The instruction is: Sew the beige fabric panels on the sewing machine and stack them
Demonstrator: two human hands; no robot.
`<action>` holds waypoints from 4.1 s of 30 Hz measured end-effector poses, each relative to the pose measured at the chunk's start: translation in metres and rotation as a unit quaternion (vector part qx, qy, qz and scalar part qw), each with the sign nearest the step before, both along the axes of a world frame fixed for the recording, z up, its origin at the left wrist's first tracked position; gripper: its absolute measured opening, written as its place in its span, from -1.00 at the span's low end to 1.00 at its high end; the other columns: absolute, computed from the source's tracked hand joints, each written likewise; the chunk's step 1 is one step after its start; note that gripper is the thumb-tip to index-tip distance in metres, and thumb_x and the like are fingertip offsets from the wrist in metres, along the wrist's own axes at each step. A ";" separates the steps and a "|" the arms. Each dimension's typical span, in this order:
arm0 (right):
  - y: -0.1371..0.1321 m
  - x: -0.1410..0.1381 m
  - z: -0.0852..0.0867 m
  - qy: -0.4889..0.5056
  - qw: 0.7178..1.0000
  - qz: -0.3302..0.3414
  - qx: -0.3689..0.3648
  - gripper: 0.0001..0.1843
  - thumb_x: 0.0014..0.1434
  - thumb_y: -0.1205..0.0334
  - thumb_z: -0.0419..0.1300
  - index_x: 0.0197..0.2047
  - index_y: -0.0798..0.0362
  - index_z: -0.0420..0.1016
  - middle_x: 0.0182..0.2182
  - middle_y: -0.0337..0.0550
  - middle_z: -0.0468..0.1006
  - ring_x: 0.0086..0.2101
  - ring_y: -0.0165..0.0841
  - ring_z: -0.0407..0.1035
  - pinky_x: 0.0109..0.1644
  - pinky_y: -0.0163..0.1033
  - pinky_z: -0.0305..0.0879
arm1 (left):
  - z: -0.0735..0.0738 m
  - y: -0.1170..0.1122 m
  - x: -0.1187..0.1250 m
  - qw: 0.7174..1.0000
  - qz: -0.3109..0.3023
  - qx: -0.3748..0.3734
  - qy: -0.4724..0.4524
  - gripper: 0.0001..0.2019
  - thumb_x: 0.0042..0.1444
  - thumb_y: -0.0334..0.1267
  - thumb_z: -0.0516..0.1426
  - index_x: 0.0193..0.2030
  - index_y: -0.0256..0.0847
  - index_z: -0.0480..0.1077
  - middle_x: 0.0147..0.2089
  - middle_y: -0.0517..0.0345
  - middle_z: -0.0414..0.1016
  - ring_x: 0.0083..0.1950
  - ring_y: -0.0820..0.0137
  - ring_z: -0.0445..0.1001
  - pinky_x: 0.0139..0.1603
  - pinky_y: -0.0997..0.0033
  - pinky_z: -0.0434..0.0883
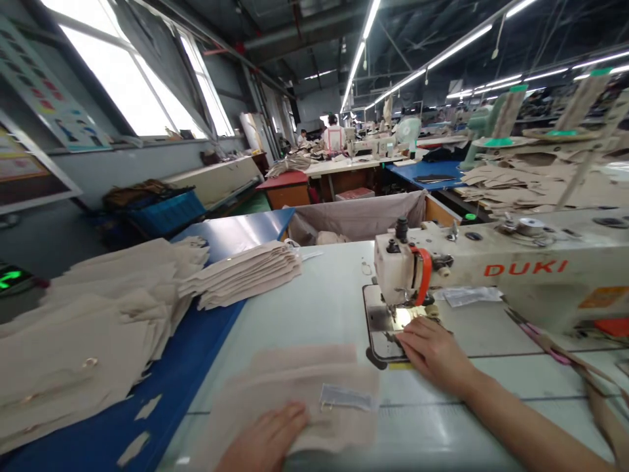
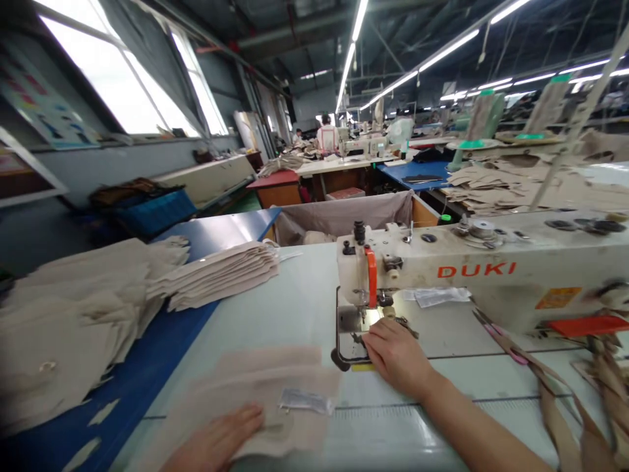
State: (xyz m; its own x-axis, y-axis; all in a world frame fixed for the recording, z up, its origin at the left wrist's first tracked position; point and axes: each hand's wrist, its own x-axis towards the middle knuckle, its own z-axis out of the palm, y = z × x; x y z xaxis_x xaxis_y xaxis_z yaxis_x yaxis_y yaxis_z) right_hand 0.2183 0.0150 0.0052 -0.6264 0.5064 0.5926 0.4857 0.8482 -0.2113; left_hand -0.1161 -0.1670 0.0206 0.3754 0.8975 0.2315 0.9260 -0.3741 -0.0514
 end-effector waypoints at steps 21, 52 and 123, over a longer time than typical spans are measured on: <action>0.004 0.004 -0.012 -0.010 0.995 -0.018 0.099 -0.68 0.38 0.22 -0.07 -0.15 0.03 0.52 -0.26 -0.13 0.59 -0.23 -0.32 0.47 -0.10 -0.25 0.37 | 0.082 0.212 -0.125 0.927 0.360 0.101 -0.012 -0.65 0.24 -0.20 0.13 0.13 -0.25 0.33 0.21 -0.11 0.34 0.21 0.10 0.34 0.17 -0.07 0.32; 0.014 0.013 -0.019 -0.010 0.990 0.012 0.144 -0.62 0.37 0.02 -0.03 -0.19 -0.01 0.57 -0.28 -0.17 0.61 -0.26 -0.32 0.50 -0.13 -0.27 0.41 | 0.067 -0.025 -0.200 0.840 0.521 0.115 -0.100 -0.71 0.03 -0.08 -0.06 -0.40 -0.16 0.42 -0.31 -0.03 0.59 -0.21 0.14 0.55 -0.11 0.20 0.47; -0.016 0.034 0.043 0.075 0.981 -0.119 -0.134 -0.88 0.21 0.33 0.19 -0.36 0.02 0.53 -0.39 -0.15 0.52 -0.29 -0.29 0.36 -0.21 -0.24 0.27 | 0.000 0.117 0.138 0.860 0.034 -0.199 -0.468 -0.47 0.15 0.05 0.06 0.19 -0.17 0.35 0.13 -0.04 0.50 0.12 0.17 0.48 0.16 0.11 0.40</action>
